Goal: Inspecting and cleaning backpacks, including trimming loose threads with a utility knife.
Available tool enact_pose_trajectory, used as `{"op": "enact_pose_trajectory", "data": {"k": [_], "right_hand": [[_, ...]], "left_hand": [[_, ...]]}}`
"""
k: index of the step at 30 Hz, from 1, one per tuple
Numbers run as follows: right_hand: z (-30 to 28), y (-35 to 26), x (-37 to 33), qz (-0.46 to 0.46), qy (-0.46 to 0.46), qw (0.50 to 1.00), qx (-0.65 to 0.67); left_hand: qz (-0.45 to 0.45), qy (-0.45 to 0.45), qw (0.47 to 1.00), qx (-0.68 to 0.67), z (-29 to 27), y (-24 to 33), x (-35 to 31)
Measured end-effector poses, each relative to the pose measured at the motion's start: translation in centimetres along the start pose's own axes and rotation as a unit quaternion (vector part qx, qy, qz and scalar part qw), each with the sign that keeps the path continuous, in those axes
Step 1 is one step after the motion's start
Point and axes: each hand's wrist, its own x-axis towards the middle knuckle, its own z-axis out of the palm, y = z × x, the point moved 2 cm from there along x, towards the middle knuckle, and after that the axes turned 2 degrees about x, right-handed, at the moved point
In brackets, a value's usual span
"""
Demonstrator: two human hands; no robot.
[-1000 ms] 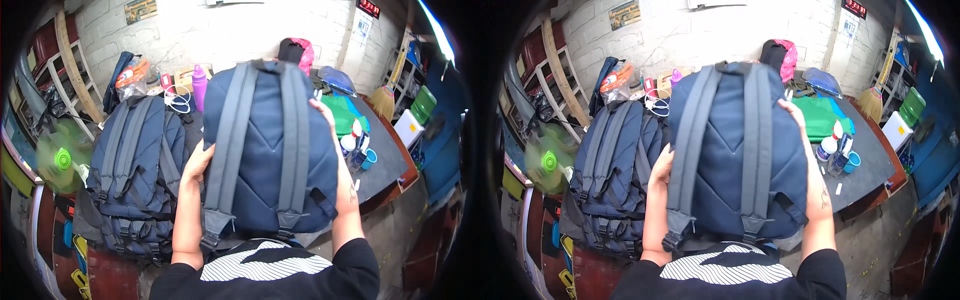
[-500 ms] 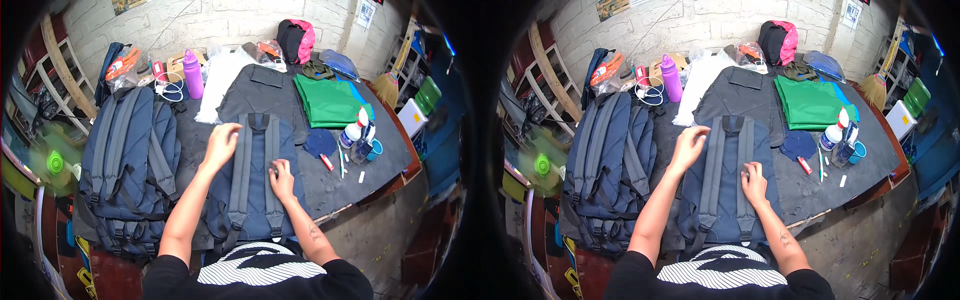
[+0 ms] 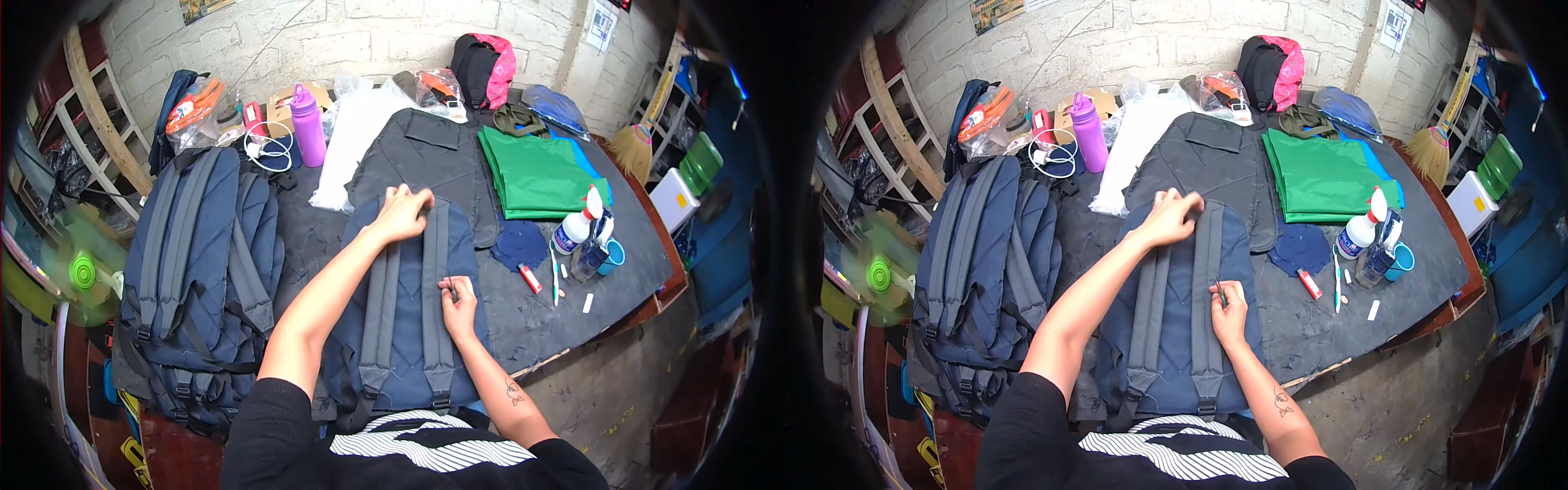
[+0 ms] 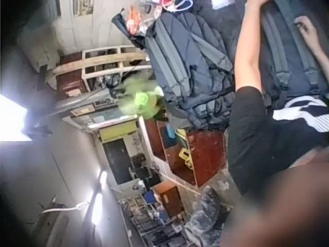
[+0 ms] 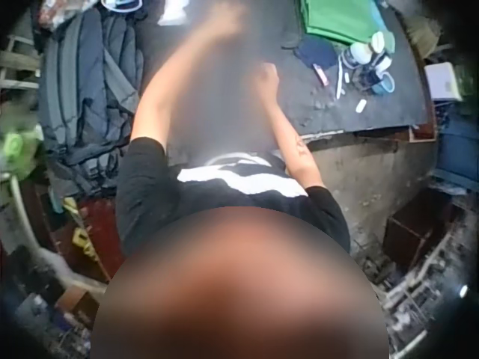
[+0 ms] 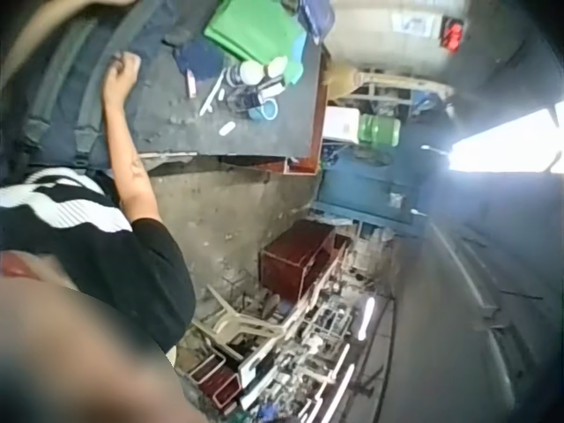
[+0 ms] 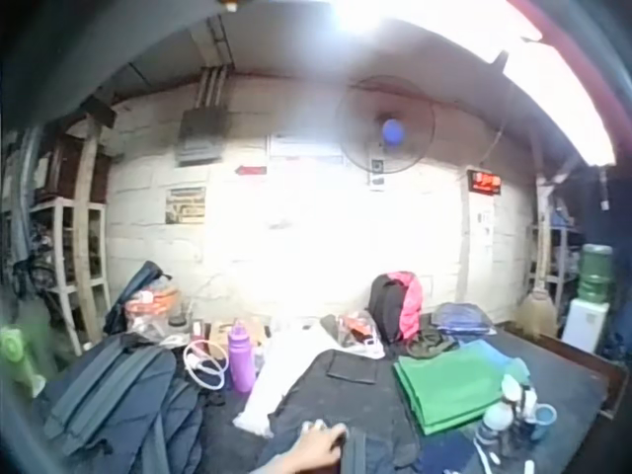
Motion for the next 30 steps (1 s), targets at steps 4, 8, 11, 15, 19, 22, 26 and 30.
{"op": "enact_pose_trajectory", "data": {"k": [4, 8, 11, 15, 19, 22, 26, 30], "right_hand": [[0.1, -0.2, 0.1, 0.014, -0.013, 1.000, 0.005], [0.2, -0.2, 0.1, 0.032, -0.013, 0.999, 0.010], [0.1, -0.5, 0.2, 0.038, -0.011, 0.999, 0.013], [0.1, 0.1, 0.3, 0.028, -0.010, 1.000, 0.001], [0.0, 0.0, 0.4, 0.046, -0.009, 0.999, 0.010], [0.1, -0.2, 0.4, 0.035, -0.007, 0.999, 0.014], [0.2, -0.6, 0.4, 0.035, -0.015, 0.999, 0.020], [0.1, -0.4, 0.1, 0.062, -0.014, 0.997, 0.035]], "left_hand": [[-0.027, 0.207, 0.977, -0.037, -1.9, -0.6, 1.4], [-0.018, 0.294, 0.954, -0.048, -0.5, -1.4, 1.5], [-0.052, 0.140, 0.988, 0.029, 2.9, -1.3, 0.2], [-0.004, 0.082, 0.996, 0.046, 4.9, -0.2, -2.0], [-0.020, 0.164, 0.986, 0.035, 1.4, 0.8, 0.0], [0.031, 0.240, 0.970, -0.014, 1.2, -0.2, 3.8], [0.000, 0.074, 0.992, -0.107, 4.8, -2.4, 7.1], [-0.067, 0.054, 0.984, -0.157, 8.5, -3.8, 7.7]]}}
